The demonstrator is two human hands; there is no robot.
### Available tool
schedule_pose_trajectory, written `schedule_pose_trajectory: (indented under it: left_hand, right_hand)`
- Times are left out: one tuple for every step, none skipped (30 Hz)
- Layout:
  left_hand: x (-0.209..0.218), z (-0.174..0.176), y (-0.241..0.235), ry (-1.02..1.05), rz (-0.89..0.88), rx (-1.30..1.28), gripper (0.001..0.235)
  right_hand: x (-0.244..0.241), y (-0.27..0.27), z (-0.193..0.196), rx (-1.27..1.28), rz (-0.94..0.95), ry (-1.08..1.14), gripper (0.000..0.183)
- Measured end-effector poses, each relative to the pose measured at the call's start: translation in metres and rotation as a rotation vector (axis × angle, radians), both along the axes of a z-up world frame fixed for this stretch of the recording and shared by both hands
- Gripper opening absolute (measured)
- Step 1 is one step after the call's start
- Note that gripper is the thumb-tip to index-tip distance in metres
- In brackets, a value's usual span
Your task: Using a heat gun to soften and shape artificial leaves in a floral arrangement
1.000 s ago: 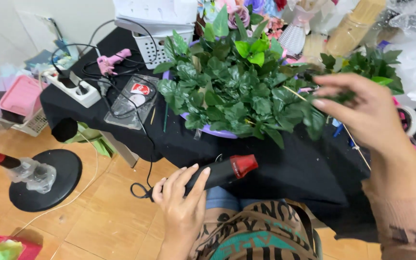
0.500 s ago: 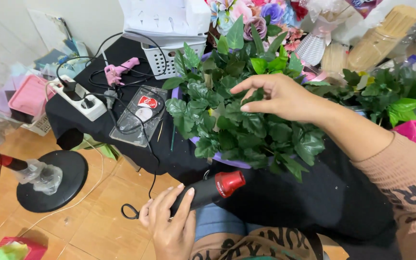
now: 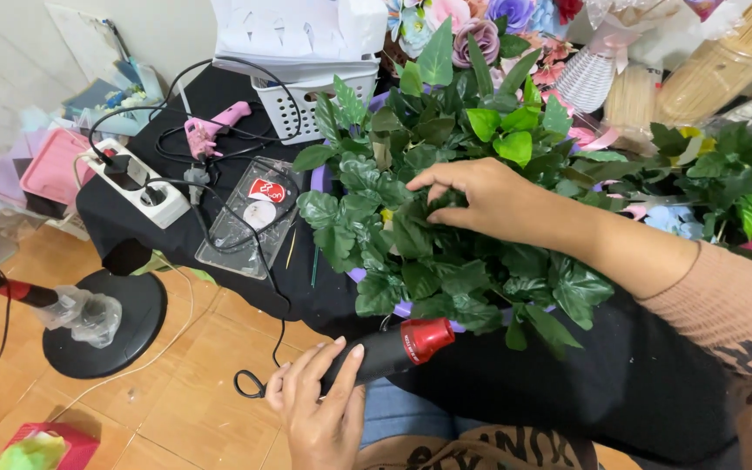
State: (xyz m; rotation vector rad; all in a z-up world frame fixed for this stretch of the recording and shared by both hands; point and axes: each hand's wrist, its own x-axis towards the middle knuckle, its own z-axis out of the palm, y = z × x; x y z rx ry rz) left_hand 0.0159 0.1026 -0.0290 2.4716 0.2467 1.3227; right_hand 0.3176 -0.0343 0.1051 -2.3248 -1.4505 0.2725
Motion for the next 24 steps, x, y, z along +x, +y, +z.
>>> schedule_pose_trajectory:
  left_hand:
    - [-0.001,0.0,0.0,0.002,-0.001,0.001,0.044]
    - [-0.002,0.001,0.0,-0.005,-0.002,0.0,0.041]
    - [-0.003,0.001,-0.001,-0.011,-0.004,-0.001,0.038]
    - [-0.004,0.004,-0.001,-0.009,-0.015,0.0,0.038]
    - [-0.005,0.007,-0.001,-0.035,-0.002,0.016,0.031]
    - [-0.006,0.01,-0.002,-0.061,0.002,0.03,0.024]
    - [-0.006,0.013,-0.004,-0.059,-0.019,0.031,0.024]
    - [-0.006,0.017,-0.008,-0.113,-0.007,0.013,0.019]
    - [-0.007,0.02,-0.011,-0.165,0.005,-0.006,0.016]
    - [-0.011,0.017,-0.011,-0.159,-0.027,-0.011,0.016]
    - [-0.014,0.015,-0.011,-0.143,-0.019,0.026,0.017]
    - [-0.019,0.011,-0.011,-0.13,-0.009,0.062,0.019]
    - [-0.022,0.009,-0.013,-0.127,-0.037,0.057,0.019]
    - [-0.026,0.006,-0.015,-0.128,-0.043,0.069,0.019]
    - [-0.03,0.004,-0.016,-0.13,-0.049,0.081,0.019]
    - [-0.034,0.007,-0.019,-0.126,-0.064,0.078,0.019]
    - [-0.037,0.011,-0.022,-0.116,-0.087,0.079,0.019]
    - [-0.041,0.014,-0.025,-0.103,-0.107,0.08,0.019]
    - [-0.041,0.018,-0.029,-0.097,-0.12,0.077,0.019]
    - [-0.042,0.021,-0.033,-0.12,-0.159,0.073,0.02]
    - [-0.042,0.025,-0.038,-0.144,-0.199,0.068,0.021]
    - [-0.044,0.022,-0.042,-0.146,-0.209,0.065,0.021]
    - [-0.045,0.02,-0.046,-0.115,-0.237,0.053,0.025]
    - [-0.043,0.02,-0.048,-0.092,-0.262,0.046,0.03]
  right_hand:
    - [-0.007,0.0,0.01,0.001,-0.001,0.002,0.048]
    - [-0.015,-0.001,0.021,-0.002,-0.048,0.04,0.048]
    - [-0.022,-0.003,0.031,-0.006,-0.095,0.079,0.048]
    - [-0.022,-0.01,0.038,-0.004,-0.107,0.081,0.048]
    - [-0.022,-0.018,0.045,0.097,-0.106,0.02,0.047]
    - [-0.023,-0.029,0.052,0.196,-0.114,-0.044,0.046]
    - [-0.021,-0.041,0.056,0.197,-0.135,-0.043,0.046]
    - [-0.02,-0.055,0.059,0.295,-0.074,-0.114,0.041]
    - [-0.02,-0.07,0.062,0.391,-0.011,-0.187,0.036]
    - [-0.027,-0.087,0.07,0.386,-0.043,-0.187,0.036]
    - [-0.034,-0.104,0.078,0.432,-0.033,-0.26,0.029]
    - [-0.042,-0.119,0.087,0.474,-0.018,-0.336,0.023]
    - [-0.057,-0.138,0.092,0.466,-0.045,-0.339,0.023]
    - [-0.072,-0.153,0.098,0.491,-0.098,-0.333,0.018]
    - [-0.087,-0.168,0.104,0.516,-0.151,-0.327,0.012]
    - [-0.096,-0.189,0.101,0.511,-0.167,-0.327,0.012]
    - [-0.106,-0.208,0.098,0.523,-0.211,-0.429,0.007]
    - [-0.116,-0.228,0.093,0.534,-0.252,-0.528,0.004]
    - [-0.116,-0.245,0.079,0.528,-0.266,-0.526,0.004]
    - [-0.116,-0.264,0.065,0.609,-0.341,-0.493,0.004]
    - [-0.118,-0.282,0.051,0.69,-0.417,-0.459,0.007]
    - [-0.127,-0.284,0.04,0.685,-0.425,-0.465,0.007]
    - [-0.136,-0.287,0.031,0.606,-0.541,-0.48,0.003]
    - [-0.141,-0.287,0.024,0.533,-0.652,-0.5,0.004]
